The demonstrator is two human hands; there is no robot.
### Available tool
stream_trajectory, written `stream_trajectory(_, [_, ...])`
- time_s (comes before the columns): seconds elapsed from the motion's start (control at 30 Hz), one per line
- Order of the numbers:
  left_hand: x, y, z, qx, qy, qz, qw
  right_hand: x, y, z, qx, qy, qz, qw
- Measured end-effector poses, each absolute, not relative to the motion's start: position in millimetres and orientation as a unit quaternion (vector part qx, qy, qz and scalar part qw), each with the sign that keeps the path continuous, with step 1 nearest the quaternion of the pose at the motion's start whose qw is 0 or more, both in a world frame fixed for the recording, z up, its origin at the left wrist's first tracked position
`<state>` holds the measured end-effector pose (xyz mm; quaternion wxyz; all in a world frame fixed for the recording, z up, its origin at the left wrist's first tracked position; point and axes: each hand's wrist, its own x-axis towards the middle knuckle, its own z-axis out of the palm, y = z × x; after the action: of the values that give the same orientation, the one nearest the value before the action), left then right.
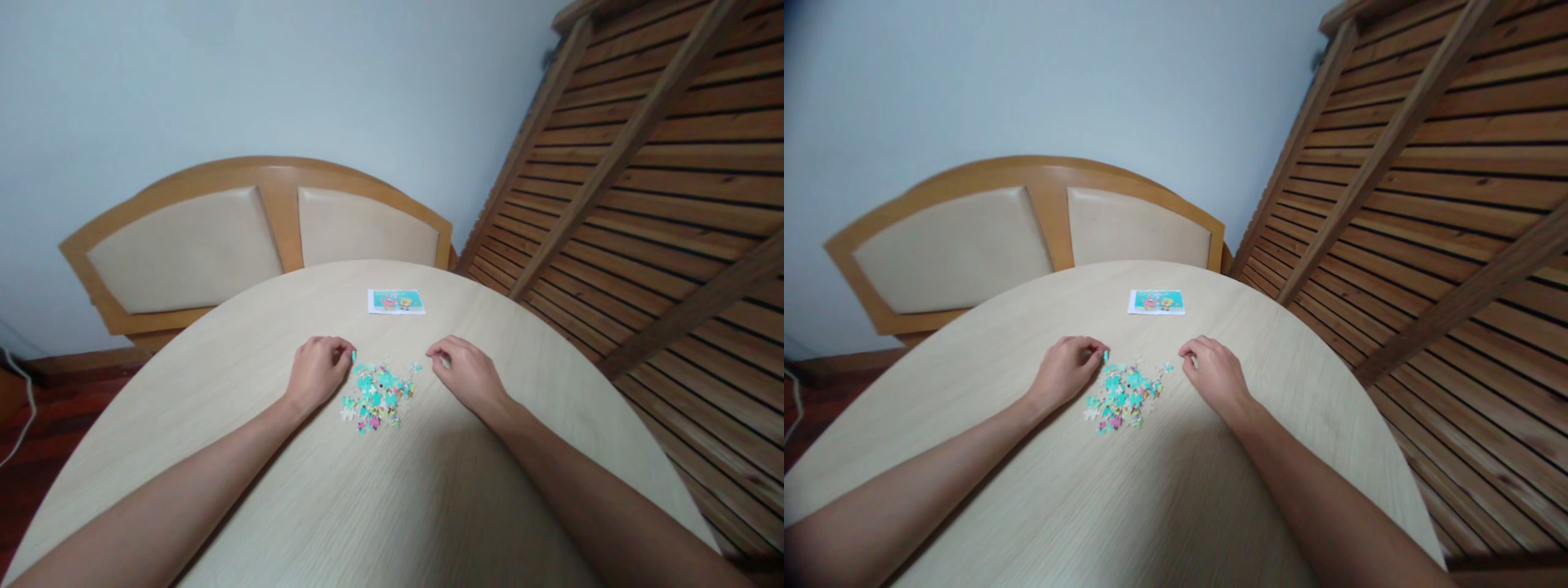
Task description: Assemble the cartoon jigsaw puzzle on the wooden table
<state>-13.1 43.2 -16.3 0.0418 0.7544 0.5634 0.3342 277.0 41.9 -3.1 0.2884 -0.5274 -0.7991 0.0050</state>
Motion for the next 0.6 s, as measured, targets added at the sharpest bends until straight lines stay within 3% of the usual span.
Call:
stream_trajectory(0.37, [0, 33, -2, 0.853, 0.418, 0.297, 0.095, 273, 40, -3, -0.525, -0.804, 0.029, 0.276])
stream_trajectory(0.5, [5, 27, 2, 0.887, 0.367, 0.266, 0.091, 266, 37, -2, -0.441, -0.844, 0.064, 0.299])
stream_trajectory(0.6, [6, 24, 4, 0.903, 0.343, 0.24, 0.094, 259, 30, -1, -0.364, -0.889, 0.107, 0.258])
